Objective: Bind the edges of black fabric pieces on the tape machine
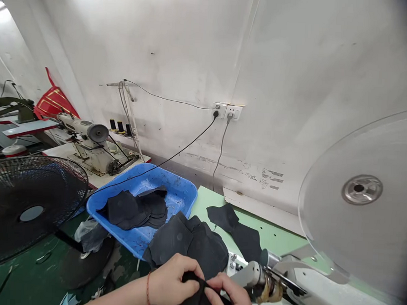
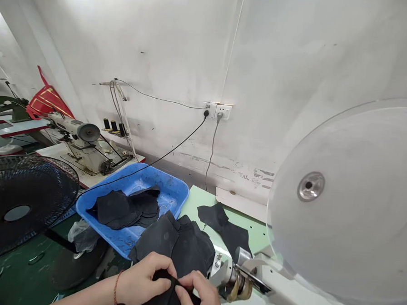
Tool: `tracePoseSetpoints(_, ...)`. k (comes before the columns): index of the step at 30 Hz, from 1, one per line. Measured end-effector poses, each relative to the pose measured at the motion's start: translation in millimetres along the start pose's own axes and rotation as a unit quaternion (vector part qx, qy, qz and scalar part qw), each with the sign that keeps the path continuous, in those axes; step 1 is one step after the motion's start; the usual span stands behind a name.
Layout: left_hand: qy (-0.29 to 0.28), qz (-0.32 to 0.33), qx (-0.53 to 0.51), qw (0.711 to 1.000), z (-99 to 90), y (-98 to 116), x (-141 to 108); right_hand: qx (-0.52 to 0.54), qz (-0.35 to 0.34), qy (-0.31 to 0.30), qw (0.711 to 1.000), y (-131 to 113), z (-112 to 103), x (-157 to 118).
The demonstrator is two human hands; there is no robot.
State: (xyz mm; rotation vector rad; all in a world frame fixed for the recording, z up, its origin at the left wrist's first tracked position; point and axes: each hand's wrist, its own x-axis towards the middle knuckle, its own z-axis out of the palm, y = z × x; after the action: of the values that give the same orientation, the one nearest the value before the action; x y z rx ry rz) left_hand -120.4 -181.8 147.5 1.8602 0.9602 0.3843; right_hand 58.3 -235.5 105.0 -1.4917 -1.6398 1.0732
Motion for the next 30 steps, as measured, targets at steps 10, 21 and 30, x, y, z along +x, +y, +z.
tracePoseSetpoints(10,-0.004,-0.040,-0.129,0.991,8.6,-0.4,-15.0,0.057,0.043,-0.057,0.996,-21.7,-3.6,-8.5)
tracePoseSetpoints(21,0.004,-0.066,-0.189,0.980,25.9,-2.7,-6.9,0.081,0.088,-0.041,0.992,-27.9,-11.7,-20.2)
tracePoseSetpoints(30,0.000,-0.020,-0.215,0.976,34.6,3.7,-5.0,0.126,0.083,-0.072,0.986,-29.0,-19.8,-23.1)
